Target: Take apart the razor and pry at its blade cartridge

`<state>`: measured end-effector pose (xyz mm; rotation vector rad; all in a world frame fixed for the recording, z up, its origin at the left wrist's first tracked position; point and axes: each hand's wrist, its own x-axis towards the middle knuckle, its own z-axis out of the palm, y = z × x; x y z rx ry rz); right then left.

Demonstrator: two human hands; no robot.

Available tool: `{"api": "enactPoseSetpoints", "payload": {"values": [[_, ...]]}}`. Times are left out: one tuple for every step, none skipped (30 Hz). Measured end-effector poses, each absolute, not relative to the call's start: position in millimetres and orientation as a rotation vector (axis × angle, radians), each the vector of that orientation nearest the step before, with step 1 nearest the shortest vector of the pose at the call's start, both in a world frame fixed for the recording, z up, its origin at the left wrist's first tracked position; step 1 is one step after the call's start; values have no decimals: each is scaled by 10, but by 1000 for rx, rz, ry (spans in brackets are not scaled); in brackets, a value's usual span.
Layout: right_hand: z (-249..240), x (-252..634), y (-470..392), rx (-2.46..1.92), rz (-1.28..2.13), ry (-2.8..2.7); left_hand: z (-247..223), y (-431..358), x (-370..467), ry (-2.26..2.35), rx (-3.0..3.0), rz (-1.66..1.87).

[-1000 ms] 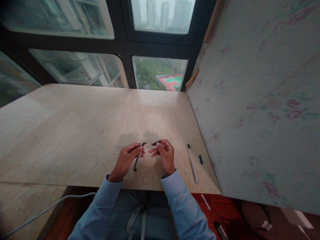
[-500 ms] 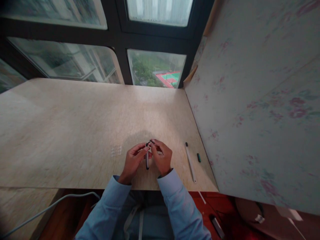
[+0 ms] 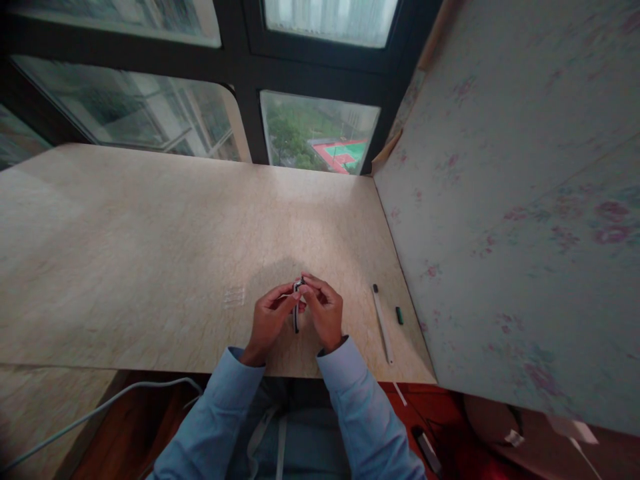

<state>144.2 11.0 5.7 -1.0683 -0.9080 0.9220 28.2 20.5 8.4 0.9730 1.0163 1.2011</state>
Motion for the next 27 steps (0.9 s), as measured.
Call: {"api": "enactPoseSetpoints", "payload": {"values": [[66, 1447, 116, -1058, 950, -892, 81, 199, 283, 1015, 986, 1211], [69, 1455, 121, -1046, 984, -877, 80, 192, 284, 1013, 997, 1224], [69, 1463, 126, -1030, 1025, -860, 78, 186, 286, 1010, 1007, 1236], [67, 1472, 130, -1011, 1074, -838, 77, 180, 288, 1009, 1013, 1250], [64, 1481, 132, -988, 1126, -813, 75, 175, 289, 1008, 1017, 1265], [63, 1490, 134, -963, 1177, -784, 73, 171, 288, 1005, 1022, 1280], [64, 1499, 134, -938, 1224, -756, 71, 167, 286, 1000, 1032, 1294], [68, 1510, 134, -915, 1262, -731, 67, 164, 281, 992, 1047, 1305], [73, 1522, 134, -893, 1290, -709, 63, 161, 275, 982, 1067, 1320], [80, 1535, 134, -873, 1307, -691, 57, 157, 267, 972, 1091, 1334], [86, 1549, 134, -856, 1313, -678, 49, 153, 259, 964, 1118, 1347], [90, 1564, 134, -845, 1308, -670, 39, 149, 251, 961, 1140, 1362], [92, 1578, 134, -841, 1296, -670, 28, 143, 245, 964, 1157, 1376], [91, 1590, 134, -844, 1280, -674, 15, 138, 240, 971, 1168, 1391], [88, 1600, 133, -850, 1265, -683, 3, 132, 237, 981, 1177, 1405], [84, 1607, 131, -855, 1255, -694, -8, 126, 236, 990, 1190, 1419], [79, 1611, 127, -857, 1254, -707, -18, 120, 235, 997, 1207, 1433], [74, 1611, 123, -854, 1259, -719, -26, 115, 235, 1000, 1233, 1444], [70, 1609, 117, -845, 1266, -729, -31, 110, 234, 1001, 1266, 1451], [68, 1606, 112, -835, 1273, -737, -34, 106, 232, 1001, 1301, 1455], [66, 1601, 107, -828, 1279, -742, -35, 102, 230, 1003, 1333, 1458], [66, 1596, 103, -826, 1280, -744, -34, 99, 226, 1007, 1357, 1463], [67, 1591, 100, -829, 1280, -741, -33, 96, 223, 1011, 1373, 1471], [67, 1588, 98, -835, 1279, -737, -31, 92, 220, 1014, 1384, 1480], [68, 1585, 97, -842, 1280, -732, -28, 89, 217, 1017, 1394, 1491], [70, 1584, 98, -846, 1283, -727, -26, 87, 214, 1020, 1403, 1504], [71, 1583, 98, -847, 1286, -722, -23, 85, 212, 1023, 1413, 1517]]}}
